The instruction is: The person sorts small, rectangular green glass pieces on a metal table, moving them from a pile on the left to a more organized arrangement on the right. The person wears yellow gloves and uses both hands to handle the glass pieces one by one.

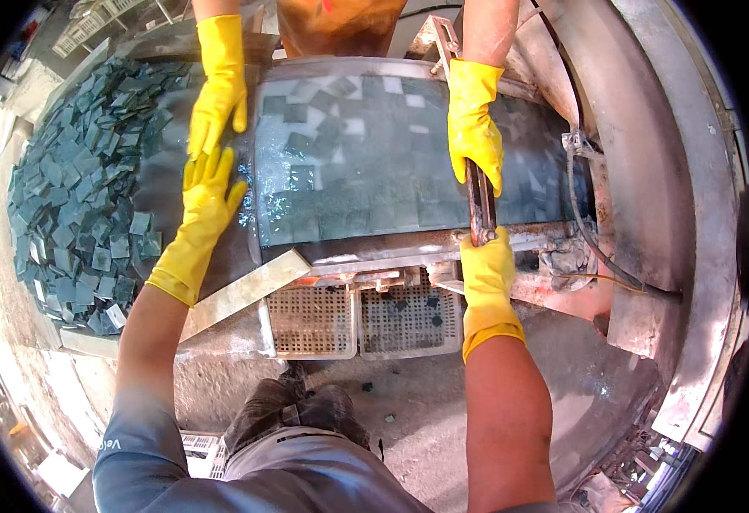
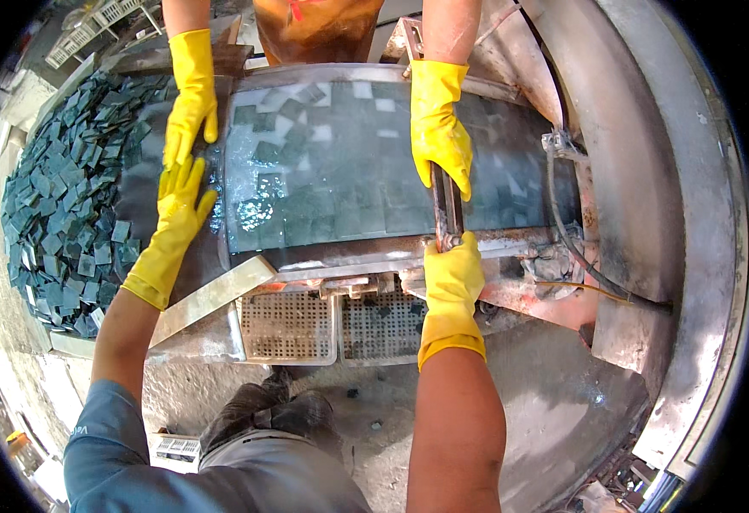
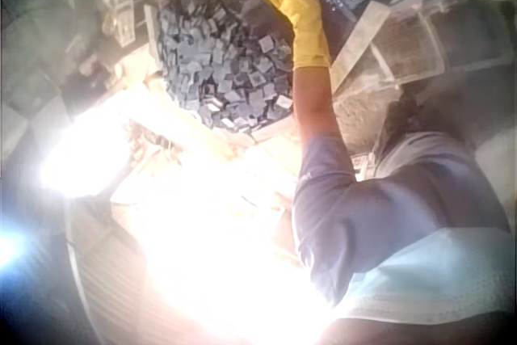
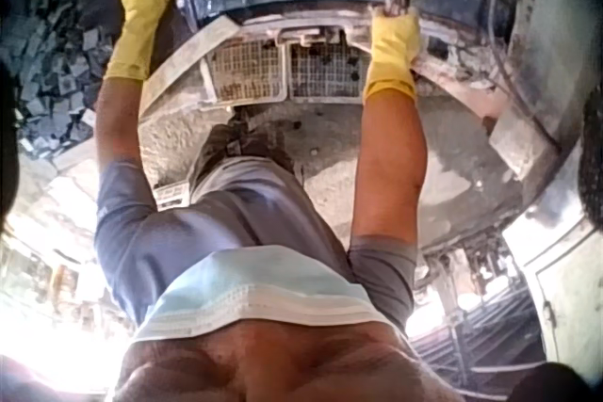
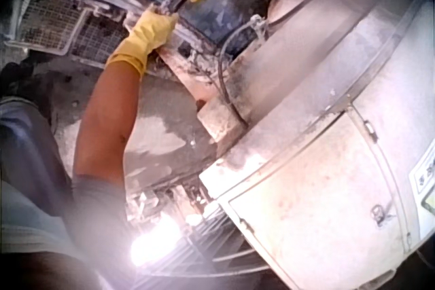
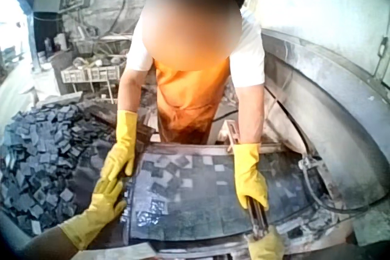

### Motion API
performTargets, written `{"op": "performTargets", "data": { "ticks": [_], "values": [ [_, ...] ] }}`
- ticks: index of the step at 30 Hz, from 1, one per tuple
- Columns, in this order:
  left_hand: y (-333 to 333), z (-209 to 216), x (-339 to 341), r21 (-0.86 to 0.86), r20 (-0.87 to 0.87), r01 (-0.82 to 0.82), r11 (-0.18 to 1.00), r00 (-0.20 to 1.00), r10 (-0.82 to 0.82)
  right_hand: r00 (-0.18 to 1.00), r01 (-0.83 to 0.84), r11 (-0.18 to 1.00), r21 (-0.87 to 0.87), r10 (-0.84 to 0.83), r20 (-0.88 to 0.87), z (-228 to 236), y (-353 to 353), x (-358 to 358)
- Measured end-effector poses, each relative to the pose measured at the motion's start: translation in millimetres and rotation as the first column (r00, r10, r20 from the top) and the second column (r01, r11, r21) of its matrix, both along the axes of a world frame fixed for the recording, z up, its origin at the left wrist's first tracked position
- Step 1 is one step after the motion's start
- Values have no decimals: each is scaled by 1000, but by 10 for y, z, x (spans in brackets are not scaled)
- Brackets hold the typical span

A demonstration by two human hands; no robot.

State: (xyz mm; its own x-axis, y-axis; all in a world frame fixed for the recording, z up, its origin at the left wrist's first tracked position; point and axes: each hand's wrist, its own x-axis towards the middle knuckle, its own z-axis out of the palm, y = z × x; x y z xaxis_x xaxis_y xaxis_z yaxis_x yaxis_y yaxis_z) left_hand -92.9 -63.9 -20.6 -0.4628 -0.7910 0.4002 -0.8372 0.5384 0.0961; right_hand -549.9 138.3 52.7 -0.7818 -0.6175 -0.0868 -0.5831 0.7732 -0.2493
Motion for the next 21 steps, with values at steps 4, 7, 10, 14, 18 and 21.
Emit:
{"op": "performTargets", "data": {
  "ticks": [4, 7, 10, 14, 18, 21],
  "values": [
    [211, -83, -353, 160, -16, 117, 980, 993, -116, 999, -29, 1000, -6, 30, 25, 63, -29, 61],
    [420, 68, -668, 273, 78, 168, 947, 978, -195, 999, -21, 1000, -12, 22, 25, 145, -35, 85],
    [585, 172, -732, 302, 66, 198, 932, 972, -227, 999, -23, 1000, -20, 24, 23, 109, -23, 65],
    [501, 421, -565, 319, -27, 305, 897, 949, -313, 1000, -20, 1000, 6, 20, 10, 14, 18, -28],
    [214, 413, -247, 168, -50, 172, 971, 985, -166, 999, -24, 1000, 1, 24, -21, 54, -10, 48],
    [109, 278, -287, 214, -60, 101, 972, 994, -90, 1000, -30, 1000, 10, 30, 7, 104, -13, 31]
  ]
}}
